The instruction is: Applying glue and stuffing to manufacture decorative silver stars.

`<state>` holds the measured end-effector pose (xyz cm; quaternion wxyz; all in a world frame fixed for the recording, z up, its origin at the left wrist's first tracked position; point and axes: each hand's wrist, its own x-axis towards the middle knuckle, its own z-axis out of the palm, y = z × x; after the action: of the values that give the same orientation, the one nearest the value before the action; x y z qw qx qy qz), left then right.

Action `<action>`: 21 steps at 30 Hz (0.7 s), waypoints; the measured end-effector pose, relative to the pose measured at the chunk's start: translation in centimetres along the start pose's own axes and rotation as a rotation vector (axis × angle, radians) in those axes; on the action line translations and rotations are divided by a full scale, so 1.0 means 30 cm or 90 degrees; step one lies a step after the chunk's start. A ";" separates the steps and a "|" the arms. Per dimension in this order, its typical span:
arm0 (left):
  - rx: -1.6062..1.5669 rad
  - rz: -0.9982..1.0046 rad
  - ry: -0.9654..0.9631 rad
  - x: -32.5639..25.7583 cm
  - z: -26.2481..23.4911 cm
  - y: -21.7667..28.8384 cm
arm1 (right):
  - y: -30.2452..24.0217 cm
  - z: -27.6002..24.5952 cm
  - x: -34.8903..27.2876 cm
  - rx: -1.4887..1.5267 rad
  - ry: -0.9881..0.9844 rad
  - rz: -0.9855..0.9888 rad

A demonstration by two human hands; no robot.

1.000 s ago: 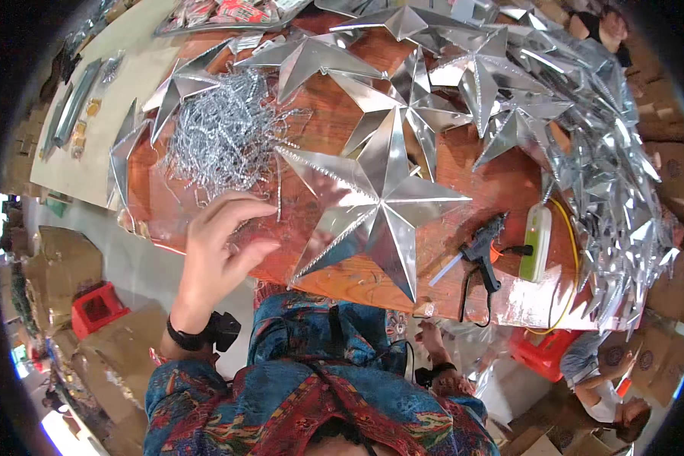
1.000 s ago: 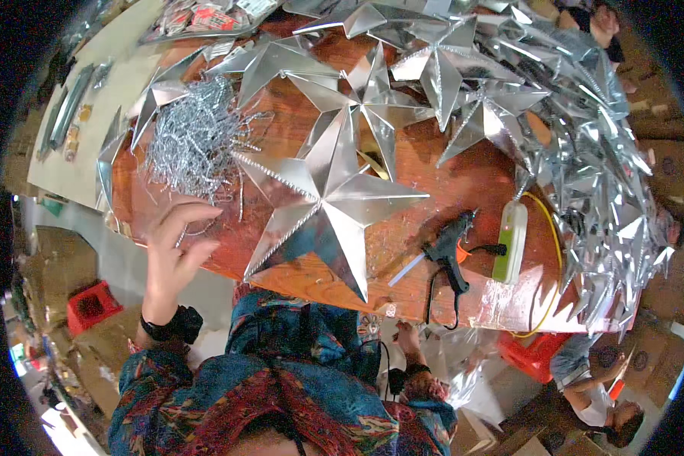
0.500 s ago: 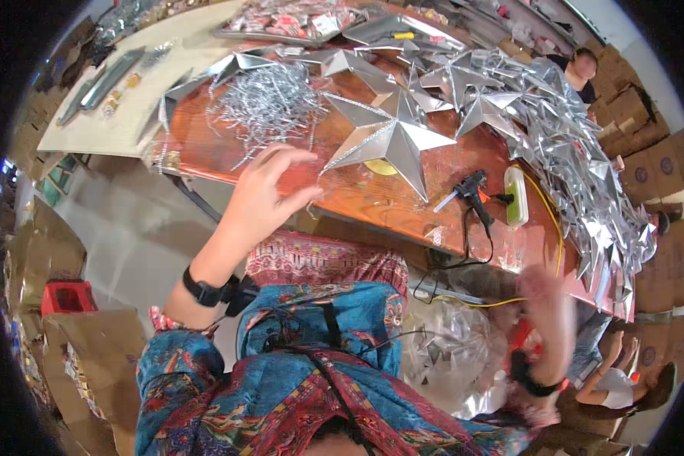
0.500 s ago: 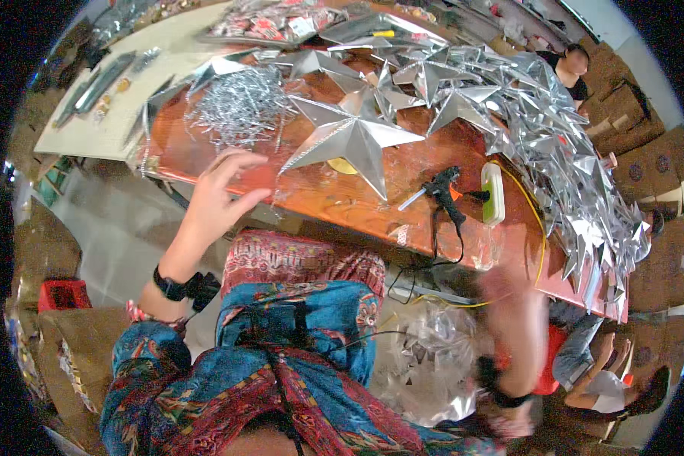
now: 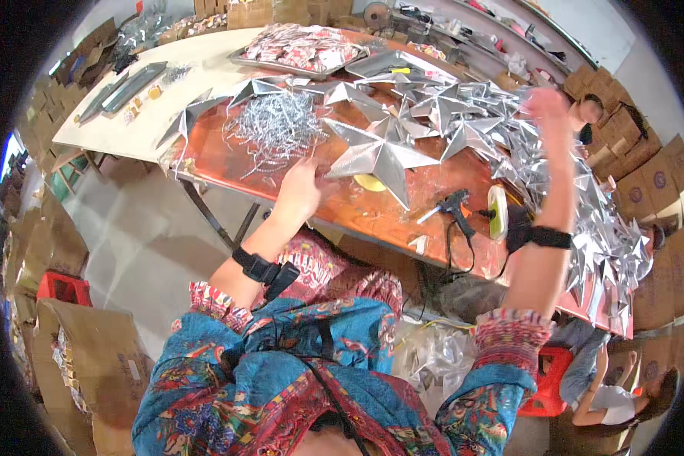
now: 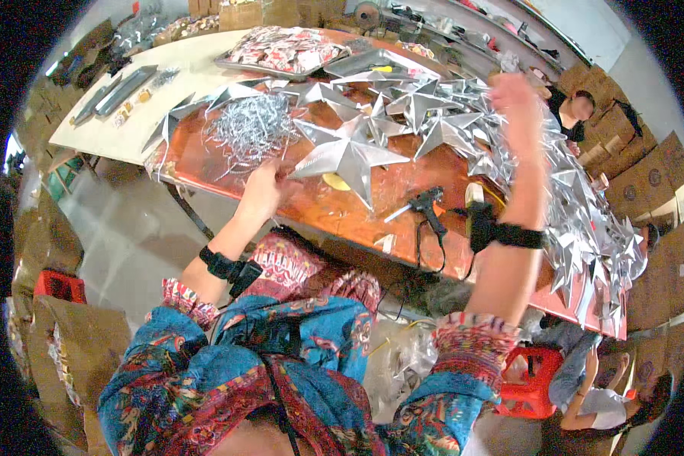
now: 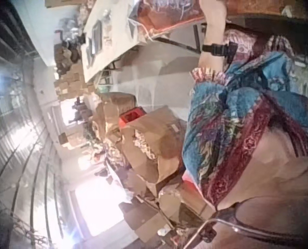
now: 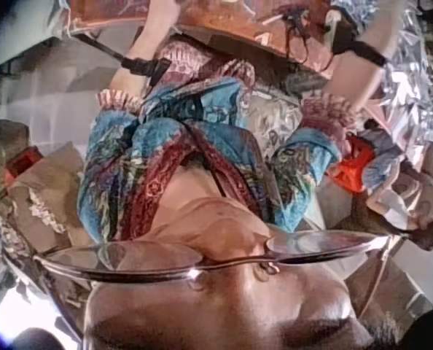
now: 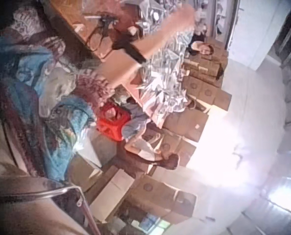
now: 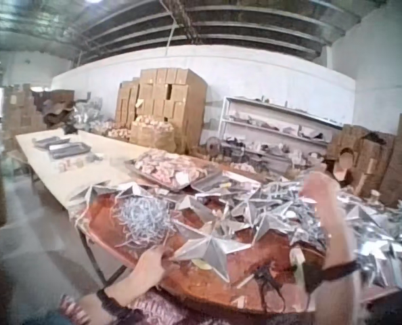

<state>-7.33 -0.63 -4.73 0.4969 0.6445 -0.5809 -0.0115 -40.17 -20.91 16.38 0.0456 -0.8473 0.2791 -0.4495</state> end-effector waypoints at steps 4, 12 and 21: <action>0.006 -0.052 -0.053 0.032 0.001 -0.025 | -0.044 0.370 -0.183 0.005 -0.191 0.083; -0.001 -0.096 -0.110 0.129 -0.052 -0.136 | -0.081 0.505 -0.271 0.024 -0.388 0.175; 0.168 0.204 0.036 0.201 -0.054 0.010 | -0.197 0.459 -0.370 0.078 -0.376 0.147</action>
<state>-4.65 -4.14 -0.33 0.4201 0.6032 -0.6583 0.1620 -31.66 -12.64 2.00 0.2263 -0.8996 0.3203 -0.1922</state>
